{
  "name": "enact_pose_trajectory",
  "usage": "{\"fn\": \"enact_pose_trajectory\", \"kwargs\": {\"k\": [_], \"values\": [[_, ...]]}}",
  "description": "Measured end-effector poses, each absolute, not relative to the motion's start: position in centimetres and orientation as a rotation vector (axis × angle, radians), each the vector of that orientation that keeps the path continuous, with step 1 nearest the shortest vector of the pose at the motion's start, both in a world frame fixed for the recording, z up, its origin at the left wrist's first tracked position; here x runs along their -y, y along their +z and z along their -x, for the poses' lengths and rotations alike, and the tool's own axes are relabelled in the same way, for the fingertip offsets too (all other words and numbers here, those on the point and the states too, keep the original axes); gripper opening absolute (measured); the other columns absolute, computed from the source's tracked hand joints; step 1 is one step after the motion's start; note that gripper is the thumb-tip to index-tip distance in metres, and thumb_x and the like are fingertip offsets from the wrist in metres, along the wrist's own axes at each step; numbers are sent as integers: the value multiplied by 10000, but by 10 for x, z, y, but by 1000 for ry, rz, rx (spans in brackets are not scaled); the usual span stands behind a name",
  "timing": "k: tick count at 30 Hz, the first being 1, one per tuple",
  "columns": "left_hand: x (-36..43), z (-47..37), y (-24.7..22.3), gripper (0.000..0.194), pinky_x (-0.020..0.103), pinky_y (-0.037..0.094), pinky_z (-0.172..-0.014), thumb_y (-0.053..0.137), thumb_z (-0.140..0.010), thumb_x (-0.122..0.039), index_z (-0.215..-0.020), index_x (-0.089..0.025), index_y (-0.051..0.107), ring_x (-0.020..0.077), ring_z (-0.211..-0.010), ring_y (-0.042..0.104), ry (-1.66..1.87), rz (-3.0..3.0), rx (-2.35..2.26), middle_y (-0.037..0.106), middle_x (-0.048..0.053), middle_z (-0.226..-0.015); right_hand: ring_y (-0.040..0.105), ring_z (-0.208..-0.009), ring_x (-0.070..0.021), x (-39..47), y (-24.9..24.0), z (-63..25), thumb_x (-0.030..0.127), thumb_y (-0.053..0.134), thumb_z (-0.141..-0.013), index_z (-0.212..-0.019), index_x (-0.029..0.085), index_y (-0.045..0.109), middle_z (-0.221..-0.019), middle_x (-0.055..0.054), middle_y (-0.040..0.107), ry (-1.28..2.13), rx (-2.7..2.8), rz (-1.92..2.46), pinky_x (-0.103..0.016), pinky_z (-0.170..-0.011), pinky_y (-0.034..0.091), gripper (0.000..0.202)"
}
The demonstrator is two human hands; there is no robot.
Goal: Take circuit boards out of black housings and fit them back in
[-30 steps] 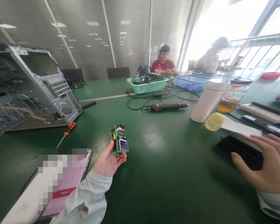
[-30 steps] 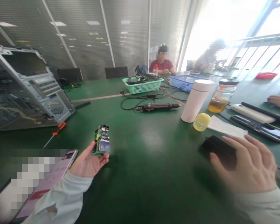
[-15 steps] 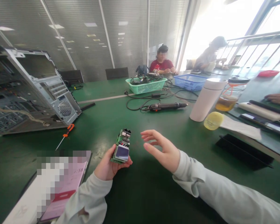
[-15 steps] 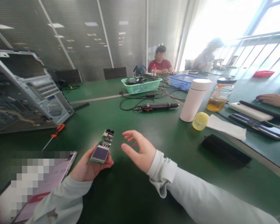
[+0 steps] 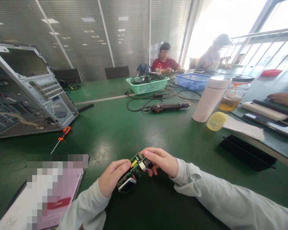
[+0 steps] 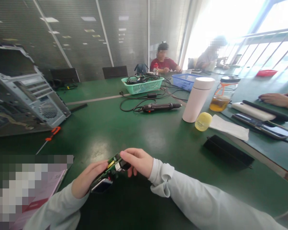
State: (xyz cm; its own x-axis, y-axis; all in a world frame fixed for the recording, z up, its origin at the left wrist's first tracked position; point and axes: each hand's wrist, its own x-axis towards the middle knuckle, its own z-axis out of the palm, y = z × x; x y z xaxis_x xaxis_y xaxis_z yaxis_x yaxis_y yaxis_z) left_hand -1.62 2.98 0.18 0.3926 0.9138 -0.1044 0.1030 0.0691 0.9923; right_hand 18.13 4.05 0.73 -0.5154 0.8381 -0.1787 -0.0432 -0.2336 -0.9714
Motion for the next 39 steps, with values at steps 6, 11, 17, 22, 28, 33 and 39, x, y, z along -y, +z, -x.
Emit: {"fn": "enact_pose_trajectory", "kwargs": {"k": [6,11,17,22,28,33,39], "values": [[-30,14,5,378,240,445,-480,605,-815,-449,-733,-122,775,172,-491,577,833,-1116,-1004,683,56,-539,508,-404,-85,-43,0,-180,511,459,-803,-755,138,530,-546,-14,578,1977,1274,1062,-167,-384,337,383],[-32,12,5,310,210,463,-410,613,-832,-370,-778,-108,769,145,-440,580,925,-830,-1004,666,55,-503,527,-446,-83,-42,2,-182,423,368,-834,-796,128,539,-607,-39,610,2073,1176,1080,-170,-444,376,343],[-34,15,3,356,211,447,-389,637,-804,-427,-912,-115,770,151,-480,603,925,-888,-1008,748,94,-702,570,-467,-114,-41,5,-183,408,393,-798,-843,120,558,-604,-49,628,2155,1205,1035,-187,-458,404,335],[-33,16,0,353,218,466,-453,660,-782,-434,-958,-145,758,179,-560,655,944,-997,-1019,756,85,-754,591,-455,-119,-40,1,-181,709,516,-720,-751,106,583,-588,-55,620,2067,1296,1055,-177,-410,389,608],[-32,15,-4,414,210,487,-462,715,-719,-471,-995,-163,740,168,-582,654,1015,-973,-1021,739,69,-770,606,-484,-108,-38,0,-181,789,627,-567,-860,100,581,-640,-47,634,1854,1317,1093,-157,-413,396,751],[-30,10,-2,345,208,508,-478,829,-615,-315,-905,-155,732,155,-610,636,1097,-1035,-1085,714,46,-778,591,-520,-101,-39,-4,-182,691,686,-617,-1002,122,540,-722,-24,624,1765,1326,1089,-186,-450,453,702],[-27,5,5,352,203,497,-514,873,-551,-313,-830,-165,719,125,-609,591,1066,-1111,-1001,684,3,-735,521,-555,-92,-34,-7,-180,696,700,-605,-961,132,545,-726,-15,598,1670,1407,1012,-202,-458,435,685]]}}
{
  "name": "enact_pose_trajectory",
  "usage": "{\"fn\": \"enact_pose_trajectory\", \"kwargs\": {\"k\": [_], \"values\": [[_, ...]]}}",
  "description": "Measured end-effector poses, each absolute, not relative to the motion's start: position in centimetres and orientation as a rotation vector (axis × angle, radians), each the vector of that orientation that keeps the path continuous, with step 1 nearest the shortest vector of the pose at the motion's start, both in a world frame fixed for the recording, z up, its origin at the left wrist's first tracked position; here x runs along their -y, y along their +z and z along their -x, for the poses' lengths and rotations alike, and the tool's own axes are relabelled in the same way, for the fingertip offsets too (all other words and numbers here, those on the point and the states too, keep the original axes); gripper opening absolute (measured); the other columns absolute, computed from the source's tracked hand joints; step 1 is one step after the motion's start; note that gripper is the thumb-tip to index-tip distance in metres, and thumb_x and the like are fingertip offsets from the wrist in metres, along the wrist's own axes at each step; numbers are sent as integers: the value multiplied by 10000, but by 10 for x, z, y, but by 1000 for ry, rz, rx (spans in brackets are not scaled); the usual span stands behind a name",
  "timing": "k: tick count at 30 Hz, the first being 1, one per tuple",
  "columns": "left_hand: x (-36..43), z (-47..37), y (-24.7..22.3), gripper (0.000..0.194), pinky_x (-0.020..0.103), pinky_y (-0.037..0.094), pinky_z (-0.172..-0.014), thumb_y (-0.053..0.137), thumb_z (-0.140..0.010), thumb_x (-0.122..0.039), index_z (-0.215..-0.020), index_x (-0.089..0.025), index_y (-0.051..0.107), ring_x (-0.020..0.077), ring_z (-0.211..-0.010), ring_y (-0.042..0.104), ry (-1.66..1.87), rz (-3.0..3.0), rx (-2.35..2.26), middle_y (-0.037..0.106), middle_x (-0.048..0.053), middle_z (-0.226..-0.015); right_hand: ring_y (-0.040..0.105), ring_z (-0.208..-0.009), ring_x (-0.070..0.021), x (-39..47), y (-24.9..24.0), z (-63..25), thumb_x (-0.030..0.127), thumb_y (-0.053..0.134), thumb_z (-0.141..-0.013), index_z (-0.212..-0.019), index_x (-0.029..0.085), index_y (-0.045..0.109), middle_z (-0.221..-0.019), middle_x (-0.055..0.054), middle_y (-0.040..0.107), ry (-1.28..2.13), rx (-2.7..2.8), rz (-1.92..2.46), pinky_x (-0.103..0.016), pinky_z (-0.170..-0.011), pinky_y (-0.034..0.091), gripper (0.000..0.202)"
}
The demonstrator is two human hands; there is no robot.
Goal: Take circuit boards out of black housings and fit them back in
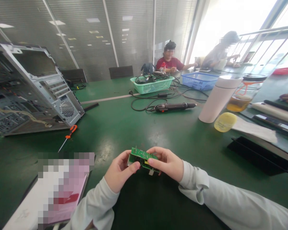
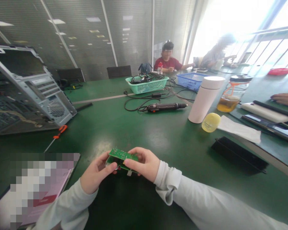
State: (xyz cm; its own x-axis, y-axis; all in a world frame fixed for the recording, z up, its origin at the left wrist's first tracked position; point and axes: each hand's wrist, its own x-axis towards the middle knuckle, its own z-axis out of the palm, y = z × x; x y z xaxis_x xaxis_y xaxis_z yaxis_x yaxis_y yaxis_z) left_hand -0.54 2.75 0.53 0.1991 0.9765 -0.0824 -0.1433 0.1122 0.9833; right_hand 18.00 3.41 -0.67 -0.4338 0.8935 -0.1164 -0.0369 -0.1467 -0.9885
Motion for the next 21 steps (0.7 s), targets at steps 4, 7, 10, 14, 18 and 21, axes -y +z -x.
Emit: {"fn": "enact_pose_trajectory", "kwargs": {"k": [4,7,10,14,18,21], "values": [[-27,4,8,391,199,481,-547,853,-562,-418,-828,-177,697,114,-635,576,1020,-1168,-913,672,-18,-714,513,-606,-100,-31,-6,-179,688,691,-632,-874,129,566,-752,-33,611,1561,1455,982,-225,-538,417,622],[-27,4,8,401,214,496,-602,832,-571,-476,-788,-171,686,135,-707,592,1019,-1216,-925,667,-13,-725,472,-568,-104,-30,-6,-180,711,585,-722,-872,121,590,-692,-34,592,1439,1581,1045,-237,-528,376,609],[-27,4,9,457,215,486,-599,816,-533,-554,-706,-157,673,131,-681,583,1010,-1235,-1005,646,-16,-678,439,-548,-106,-30,-7,-181,706,521,-766,-835,113,612,-649,-36,577,1363,1671,1100,-237,-508,335,605],[-27,6,10,558,215,453,-521,771,-496,-656,-701,-147,671,111,-555,566,938,-1179,-1053,637,-24,-599,417,-548,-106,-30,-5,-182,691,474,-799,-783,111,626,-598,-15,523,1347,1704,1122,-231,-499,308,599],[-28,8,12,644,219,453,-532,717,-487,-728,-730,-132,702,120,-551,583,938,-1180,-1059,667,-1,-584,408,-553,-115,-29,1,-181,680,412,-816,-677,139,564,-576,-6,470,1354,1736,1117,-241,-507,321,578],[-27,7,14,642,218,445,-527,714,-471,-741,-686,-137,699,119,-538,576,916,-1197,-1054,670,5,-561,433,-586,-135,-28,2,-180,630,391,-830,-642,169,519,-583,-9,460,1330,1727,1115,-252,-535,355,514]]}}
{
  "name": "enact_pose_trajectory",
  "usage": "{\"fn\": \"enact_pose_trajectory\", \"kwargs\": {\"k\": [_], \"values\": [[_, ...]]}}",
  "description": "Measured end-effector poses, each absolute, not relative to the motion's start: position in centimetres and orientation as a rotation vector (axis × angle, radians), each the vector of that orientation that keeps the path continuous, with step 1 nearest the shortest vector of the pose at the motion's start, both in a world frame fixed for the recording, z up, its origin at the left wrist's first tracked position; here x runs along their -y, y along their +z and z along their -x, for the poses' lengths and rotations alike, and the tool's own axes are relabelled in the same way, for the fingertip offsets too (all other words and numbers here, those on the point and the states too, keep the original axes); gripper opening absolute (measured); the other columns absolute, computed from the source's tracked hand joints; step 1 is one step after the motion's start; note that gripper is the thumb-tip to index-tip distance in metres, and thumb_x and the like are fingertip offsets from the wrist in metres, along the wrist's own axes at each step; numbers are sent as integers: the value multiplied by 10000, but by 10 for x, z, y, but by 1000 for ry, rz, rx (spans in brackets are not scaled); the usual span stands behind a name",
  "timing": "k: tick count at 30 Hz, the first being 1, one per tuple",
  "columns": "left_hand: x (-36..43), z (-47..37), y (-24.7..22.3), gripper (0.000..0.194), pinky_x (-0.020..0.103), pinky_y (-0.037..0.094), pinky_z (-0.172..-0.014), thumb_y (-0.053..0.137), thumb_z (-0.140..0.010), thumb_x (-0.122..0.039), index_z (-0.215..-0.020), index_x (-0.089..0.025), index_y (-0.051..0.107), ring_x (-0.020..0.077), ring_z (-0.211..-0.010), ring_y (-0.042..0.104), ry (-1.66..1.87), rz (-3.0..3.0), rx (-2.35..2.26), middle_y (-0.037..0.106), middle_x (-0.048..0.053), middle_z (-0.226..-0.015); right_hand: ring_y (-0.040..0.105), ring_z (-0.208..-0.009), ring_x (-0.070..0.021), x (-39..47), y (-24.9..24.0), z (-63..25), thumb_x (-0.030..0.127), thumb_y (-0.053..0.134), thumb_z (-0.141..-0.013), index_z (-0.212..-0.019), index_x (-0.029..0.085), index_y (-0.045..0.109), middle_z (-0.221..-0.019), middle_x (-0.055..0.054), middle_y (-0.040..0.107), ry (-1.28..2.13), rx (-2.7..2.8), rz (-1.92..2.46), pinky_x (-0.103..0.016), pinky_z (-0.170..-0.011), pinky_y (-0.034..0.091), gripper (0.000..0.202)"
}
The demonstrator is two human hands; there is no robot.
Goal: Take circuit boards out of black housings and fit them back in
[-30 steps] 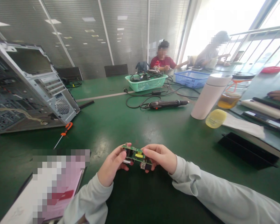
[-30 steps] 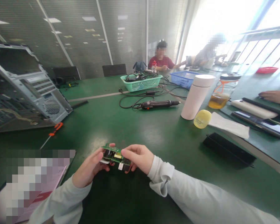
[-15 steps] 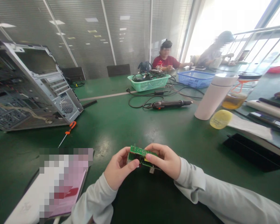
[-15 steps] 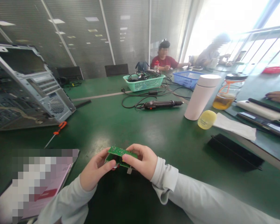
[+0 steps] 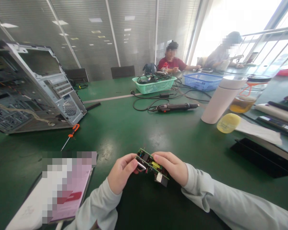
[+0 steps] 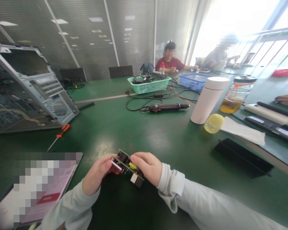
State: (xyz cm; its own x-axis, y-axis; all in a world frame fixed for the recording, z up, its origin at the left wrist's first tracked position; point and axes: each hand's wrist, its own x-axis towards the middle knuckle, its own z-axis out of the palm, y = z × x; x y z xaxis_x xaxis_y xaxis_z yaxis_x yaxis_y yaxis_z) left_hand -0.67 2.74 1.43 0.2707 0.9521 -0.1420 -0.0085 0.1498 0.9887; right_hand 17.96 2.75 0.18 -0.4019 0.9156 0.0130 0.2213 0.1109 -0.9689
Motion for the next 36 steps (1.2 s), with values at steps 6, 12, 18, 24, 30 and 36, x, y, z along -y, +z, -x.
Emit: {"fn": "enact_pose_trajectory", "kwargs": {"k": [6,12,18,24,30,36], "values": [[-27,5,14,592,219,444,-540,746,-481,-700,-674,-140,714,126,-563,591,871,-1215,-1064,691,16,-576,468,-612,-151,-30,-11,-179,634,284,-863,-598,184,459,-594,-20,485,1281,1710,1092,-275,-594,403,551],[-26,5,13,589,232,441,-559,754,-518,-668,-783,-143,740,129,-578,597,855,-1216,-1039,709,19,-605,518,-685,-160,-34,-13,-180,772,303,-827,-687,158,533,-686,-37,558,1264,1722,1106,-294,-690,435,670],[-29,9,4,573,252,445,-561,746,-573,-638,-874,-150,743,150,-594,605,894,-1184,-1018,702,27,-610,552,-541,-155,-30,2,-187,850,294,-767,-752,171,503,-627,-38,572,1342,1631,1175,-275,-504,463,710],[-35,15,-8,436,251,450,-556,728,-653,-512,-904,-155,738,153,-597,614,953,-1103,-1099,705,31,-637,608,-596,-197,-14,17,-247,872,314,-737,-783,181,533,-694,-77,638,1204,1511,1380,-293,-518,492,727],[-29,12,1,265,238,445,-561,713,-705,-365,-870,-160,738,139,-589,605,988,-1098,-1107,681,6,-616,594,-593,-249,17,46,-355,775,247,-802,-942,221,595,-680,-80,630,157,1535,2081,-376,-614,449,669],[-30,11,2,251,225,446,-540,723,-687,-344,-854,-157,735,125,-566,596,1010,-1082,-1108,666,-7,-599,636,-792,-312,19,57,-418,596,363,-810,-1050,250,595,-882,-122,667,-106,1376,2630,-378,-674,454,481]]}}
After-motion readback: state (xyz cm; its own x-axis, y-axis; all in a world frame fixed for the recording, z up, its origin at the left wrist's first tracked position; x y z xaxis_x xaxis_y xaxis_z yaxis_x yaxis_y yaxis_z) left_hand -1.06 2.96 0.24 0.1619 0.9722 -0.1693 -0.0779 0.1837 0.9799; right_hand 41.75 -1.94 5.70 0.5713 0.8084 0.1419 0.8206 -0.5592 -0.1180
